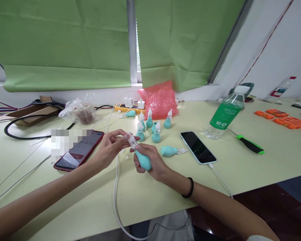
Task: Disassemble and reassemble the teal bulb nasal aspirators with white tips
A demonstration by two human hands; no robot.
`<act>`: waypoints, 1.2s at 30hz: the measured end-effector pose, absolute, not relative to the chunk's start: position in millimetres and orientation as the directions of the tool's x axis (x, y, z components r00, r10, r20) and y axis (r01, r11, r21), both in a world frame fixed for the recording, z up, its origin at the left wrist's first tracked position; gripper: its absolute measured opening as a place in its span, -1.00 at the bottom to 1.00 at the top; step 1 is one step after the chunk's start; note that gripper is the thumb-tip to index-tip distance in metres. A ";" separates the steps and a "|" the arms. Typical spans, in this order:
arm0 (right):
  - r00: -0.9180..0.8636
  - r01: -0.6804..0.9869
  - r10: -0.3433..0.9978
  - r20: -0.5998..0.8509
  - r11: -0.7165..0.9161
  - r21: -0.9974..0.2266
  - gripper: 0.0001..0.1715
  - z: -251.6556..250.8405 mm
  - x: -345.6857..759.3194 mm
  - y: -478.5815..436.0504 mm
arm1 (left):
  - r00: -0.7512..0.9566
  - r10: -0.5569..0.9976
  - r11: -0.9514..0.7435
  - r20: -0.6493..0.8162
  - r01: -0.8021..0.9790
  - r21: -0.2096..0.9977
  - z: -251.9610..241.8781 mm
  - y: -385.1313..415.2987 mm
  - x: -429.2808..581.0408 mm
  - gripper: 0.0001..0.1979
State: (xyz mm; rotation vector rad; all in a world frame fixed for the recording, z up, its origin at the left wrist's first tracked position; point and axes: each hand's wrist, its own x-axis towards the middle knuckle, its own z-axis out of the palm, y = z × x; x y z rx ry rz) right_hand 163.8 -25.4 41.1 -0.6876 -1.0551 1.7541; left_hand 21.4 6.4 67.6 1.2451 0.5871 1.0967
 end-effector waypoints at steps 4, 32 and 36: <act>-0.358 -0.382 0.933 0.039 -0.108 -0.918 -0.74 40.8 162.5 -26.5 | 0.338 0.918 -0.076 0.208 -0.366 0.928 64.9 0.3 25.1 -0.80; -0.225 0.397 0.930 0.290 0.359 -0.845 -0.76 39.3 162.8 -28.7 | 0.073 0.996 -0.023 0.055 -0.381 0.924 53.6 -12.8 34.4 -0.80; -0.293 0.069 0.940 0.175 0.203 -0.977 -0.73 44.1 164.2 -26.0 | 0.117 0.989 -0.039 0.094 -0.411 0.911 57.8 -10.6 32.0 -0.82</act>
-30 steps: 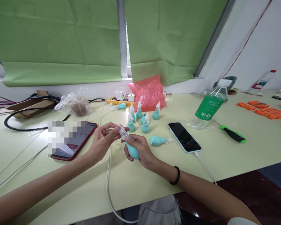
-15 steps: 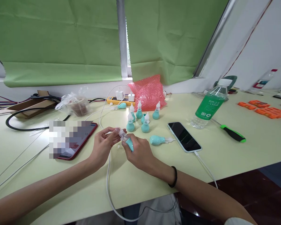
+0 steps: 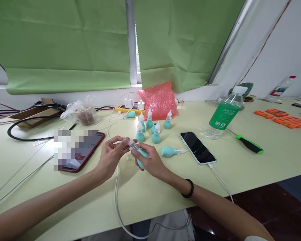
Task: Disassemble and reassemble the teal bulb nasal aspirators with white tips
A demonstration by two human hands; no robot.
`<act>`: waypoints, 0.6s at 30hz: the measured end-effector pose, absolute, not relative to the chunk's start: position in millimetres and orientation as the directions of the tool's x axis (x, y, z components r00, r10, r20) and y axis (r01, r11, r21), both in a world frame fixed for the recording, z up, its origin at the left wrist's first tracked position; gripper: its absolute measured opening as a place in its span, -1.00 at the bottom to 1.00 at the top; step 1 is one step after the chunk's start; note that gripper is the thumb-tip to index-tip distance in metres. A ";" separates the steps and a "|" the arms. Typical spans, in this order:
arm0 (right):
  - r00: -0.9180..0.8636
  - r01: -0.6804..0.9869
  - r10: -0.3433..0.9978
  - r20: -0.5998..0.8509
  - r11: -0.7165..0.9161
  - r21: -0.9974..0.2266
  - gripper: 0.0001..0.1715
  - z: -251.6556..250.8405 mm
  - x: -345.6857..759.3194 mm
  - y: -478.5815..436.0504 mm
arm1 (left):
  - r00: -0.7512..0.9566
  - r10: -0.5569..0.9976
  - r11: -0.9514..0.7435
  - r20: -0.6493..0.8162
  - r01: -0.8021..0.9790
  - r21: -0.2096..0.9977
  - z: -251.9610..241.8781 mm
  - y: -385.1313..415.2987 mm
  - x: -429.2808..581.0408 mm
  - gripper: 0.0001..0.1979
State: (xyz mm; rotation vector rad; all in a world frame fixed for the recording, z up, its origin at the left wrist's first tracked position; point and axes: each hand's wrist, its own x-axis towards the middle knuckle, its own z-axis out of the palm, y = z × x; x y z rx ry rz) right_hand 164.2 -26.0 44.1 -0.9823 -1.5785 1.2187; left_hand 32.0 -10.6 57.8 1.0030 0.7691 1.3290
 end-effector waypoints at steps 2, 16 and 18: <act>-0.318 -0.021 0.934 0.163 0.165 -0.986 -0.74 45.2 165.0 -24.9 | 0.141 0.984 -0.043 0.110 -0.410 0.911 59.9 -9.8 31.3 -0.84; -0.407 -0.232 0.911 0.066 -0.033 -0.972 -0.75 41.8 169.5 -18.9 | 0.265 0.941 -0.106 0.212 -0.362 0.926 54.6 -5.5 31.2 -0.77; -0.406 -0.212 0.909 0.094 0.007 -0.977 -0.74 40.2 170.4 -17.4 | 0.270 0.943 -0.092 0.195 -0.351 0.932 54.2 -5.0 31.1 -0.76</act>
